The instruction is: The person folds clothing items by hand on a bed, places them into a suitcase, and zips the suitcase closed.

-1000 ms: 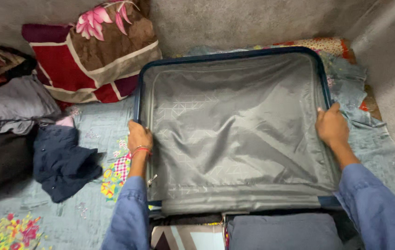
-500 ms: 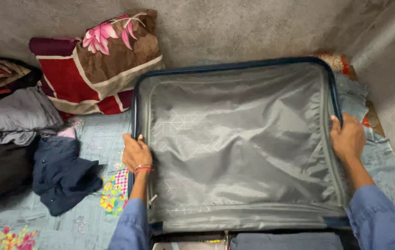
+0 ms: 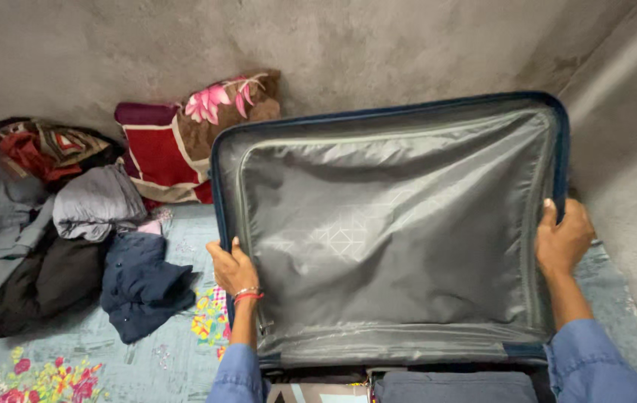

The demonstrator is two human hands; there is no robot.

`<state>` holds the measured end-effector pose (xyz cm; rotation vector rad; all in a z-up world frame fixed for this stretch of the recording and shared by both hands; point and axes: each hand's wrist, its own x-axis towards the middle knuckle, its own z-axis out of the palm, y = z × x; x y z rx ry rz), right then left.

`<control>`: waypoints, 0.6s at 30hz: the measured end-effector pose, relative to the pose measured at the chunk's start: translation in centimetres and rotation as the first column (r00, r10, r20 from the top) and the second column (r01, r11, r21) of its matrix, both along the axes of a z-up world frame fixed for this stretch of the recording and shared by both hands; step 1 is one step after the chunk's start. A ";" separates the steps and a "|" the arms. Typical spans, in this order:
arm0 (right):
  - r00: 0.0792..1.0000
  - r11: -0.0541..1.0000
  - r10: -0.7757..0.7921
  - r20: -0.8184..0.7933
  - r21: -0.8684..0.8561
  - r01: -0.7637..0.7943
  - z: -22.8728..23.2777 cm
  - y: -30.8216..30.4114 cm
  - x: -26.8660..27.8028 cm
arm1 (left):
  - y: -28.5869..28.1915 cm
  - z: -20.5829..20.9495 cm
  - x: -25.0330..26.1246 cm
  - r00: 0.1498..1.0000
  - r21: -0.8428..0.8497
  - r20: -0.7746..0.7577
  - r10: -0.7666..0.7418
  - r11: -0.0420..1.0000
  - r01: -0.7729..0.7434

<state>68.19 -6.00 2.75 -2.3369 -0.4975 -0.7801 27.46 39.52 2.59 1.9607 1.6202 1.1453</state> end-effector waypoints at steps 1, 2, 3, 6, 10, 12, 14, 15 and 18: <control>1.000 1.000 0.002 -0.001 -0.004 -0.002 0.5 -0.2 -0.2 | -0.4 0.0 -0.4 0.999 0.000 0.046 -0.008 1.000 0.008; 1.000 1.000 0.004 -0.021 0.012 -0.003 0.9 -0.5 -0.5 | -0.7 0.1 -0.8 0.996 0.001 0.092 -0.017 1.000 0.017; 0.999 0.999 0.005 -0.040 0.032 -0.003 1.3 -0.5 -1.0 | -0.8 0.3 -1.2 0.990 0.005 0.137 -0.027 1.000 0.026; 0.999 0.998 -0.003 -0.033 0.070 0.006 2.8 -1.0 -2.4 | -1.5 0.9 -2.4 0.984 0.045 0.179 -0.011 0.999 0.003; 0.999 0.992 -0.012 -0.030 0.125 0.016 5.1 -1.7 -4.6 | -2.9 2.4 -3.9 0.967 0.044 0.255 -0.015 0.999 0.004; 0.999 0.984 0.035 0.010 0.177 -0.036 6.2 -2.4 -5.8 | -3.9 3.0 -4.7 0.951 0.085 0.308 -0.035 0.996 0.009; 0.999 0.980 0.037 0.018 0.197 -0.040 7.0 -3.1 -7.3 | -4.7 3.5 -6.0 0.933 0.049 0.356 -0.047 0.998 0.032; 1.000 0.981 0.017 0.011 0.193 -0.019 7.5 -3.4 -7.9 | -5.1 3.8 -6.5 0.922 0.033 0.383 -0.053 0.999 0.043; 0.999 0.975 -0.029 -0.027 0.219 0.034 9.3 -4.3 -10.1 | -6.3 4.9 -8.2 0.920 0.119 0.384 -0.083 0.992 0.040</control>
